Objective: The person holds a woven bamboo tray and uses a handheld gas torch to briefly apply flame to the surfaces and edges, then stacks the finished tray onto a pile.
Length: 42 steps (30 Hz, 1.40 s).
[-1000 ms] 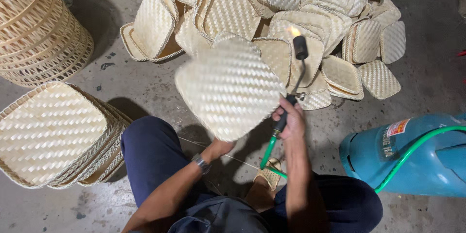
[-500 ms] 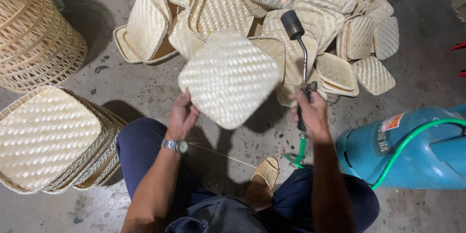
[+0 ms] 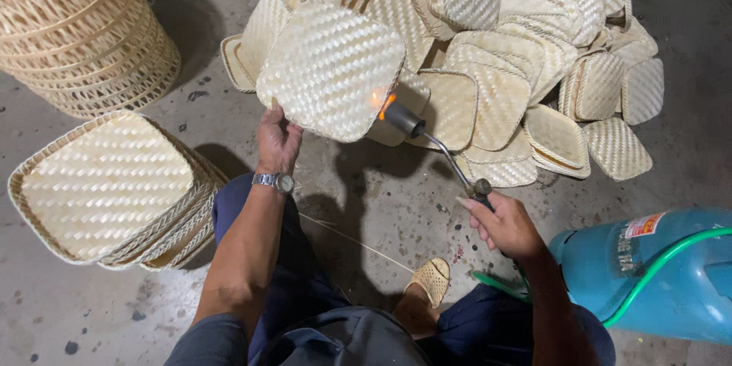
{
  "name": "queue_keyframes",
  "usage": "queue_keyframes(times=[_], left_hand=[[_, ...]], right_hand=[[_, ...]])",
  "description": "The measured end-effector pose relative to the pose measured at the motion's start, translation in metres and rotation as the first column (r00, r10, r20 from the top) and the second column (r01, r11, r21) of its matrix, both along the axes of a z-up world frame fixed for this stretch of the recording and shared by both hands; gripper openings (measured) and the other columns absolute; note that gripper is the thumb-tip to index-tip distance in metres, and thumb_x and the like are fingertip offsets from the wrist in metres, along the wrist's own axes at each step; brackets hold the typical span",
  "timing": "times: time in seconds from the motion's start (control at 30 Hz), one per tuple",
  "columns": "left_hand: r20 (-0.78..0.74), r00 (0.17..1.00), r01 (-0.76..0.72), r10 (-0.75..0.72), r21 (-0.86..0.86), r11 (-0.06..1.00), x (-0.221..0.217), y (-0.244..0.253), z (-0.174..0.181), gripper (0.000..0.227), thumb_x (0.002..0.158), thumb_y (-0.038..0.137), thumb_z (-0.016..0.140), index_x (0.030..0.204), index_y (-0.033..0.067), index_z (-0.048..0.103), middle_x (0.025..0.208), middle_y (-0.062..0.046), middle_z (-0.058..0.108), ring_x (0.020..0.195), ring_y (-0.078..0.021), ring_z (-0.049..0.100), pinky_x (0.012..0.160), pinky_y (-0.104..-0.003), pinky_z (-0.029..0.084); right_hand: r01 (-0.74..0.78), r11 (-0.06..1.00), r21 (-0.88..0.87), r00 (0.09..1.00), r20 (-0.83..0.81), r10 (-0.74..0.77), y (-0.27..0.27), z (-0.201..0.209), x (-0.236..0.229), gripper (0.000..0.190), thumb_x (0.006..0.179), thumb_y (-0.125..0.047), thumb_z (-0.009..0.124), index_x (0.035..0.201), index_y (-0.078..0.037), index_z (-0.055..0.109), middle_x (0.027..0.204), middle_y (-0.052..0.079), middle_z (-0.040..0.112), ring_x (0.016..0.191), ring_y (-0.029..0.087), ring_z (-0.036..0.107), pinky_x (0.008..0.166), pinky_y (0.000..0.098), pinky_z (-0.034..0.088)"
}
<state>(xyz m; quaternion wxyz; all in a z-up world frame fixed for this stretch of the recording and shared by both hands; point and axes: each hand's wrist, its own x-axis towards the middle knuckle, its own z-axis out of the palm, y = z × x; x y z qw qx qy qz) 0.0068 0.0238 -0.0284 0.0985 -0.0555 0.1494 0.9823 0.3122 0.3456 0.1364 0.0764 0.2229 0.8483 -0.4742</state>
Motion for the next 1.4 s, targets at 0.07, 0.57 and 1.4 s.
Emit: queue_keyframes(times=[0.07, 0.57, 1.4], left_hand=[[-0.087, 0.996, -0.024, 0.026, 0.031, 0.999, -0.004, 0.001, 0.0, 0.028, 0.109, 0.012, 0.045, 0.133, -0.0005, 0.054, 0.132, -0.014, 0.063, 0.116, -0.0271, 0.066, 0.101, -0.046, 0.055], [-0.128, 0.986, -0.119, 0.106, -0.101, 0.988, -0.003, -0.011, 0.006, 0.02, 0.106, 0.013, 0.057, 0.122, 0.001, 0.058, 0.119, -0.012, 0.069, 0.107, -0.0224, 0.068, 0.094, -0.042, 0.06], [-0.394, 0.918, -0.168, -0.052, -0.504, 0.847, 0.022, 0.033, 0.013, 0.018, 0.103, 0.006, 0.067, 0.118, 0.0077, 0.057, 0.083, 0.002, 0.061, 0.067, -0.0043, 0.051, 0.056, -0.021, 0.044]], right_hand=[[0.031, 0.997, 0.066, 0.999, 0.028, -0.033, -0.006, 0.001, -0.001, 0.038, 0.097, -0.031, 0.063, 0.081, 0.003, 0.063, 0.059, 0.007, 0.06, 0.044, 0.014, 0.053, 0.041, 0.0303, 0.044], [0.045, 0.989, 0.138, 0.996, 0.066, -0.054, -0.006, 0.008, -0.011, 0.039, 0.097, -0.033, 0.063, 0.078, 0.001, 0.063, 0.059, 0.007, 0.06, 0.045, 0.015, 0.054, 0.043, 0.0318, 0.046], [-0.146, 0.985, 0.089, 0.988, -0.03, 0.149, -0.036, 0.032, -0.059, 0.038, 0.096, -0.034, 0.065, 0.081, 0.001, 0.066, 0.058, 0.005, 0.059, 0.044, 0.012, 0.052, 0.041, 0.0284, 0.043]])
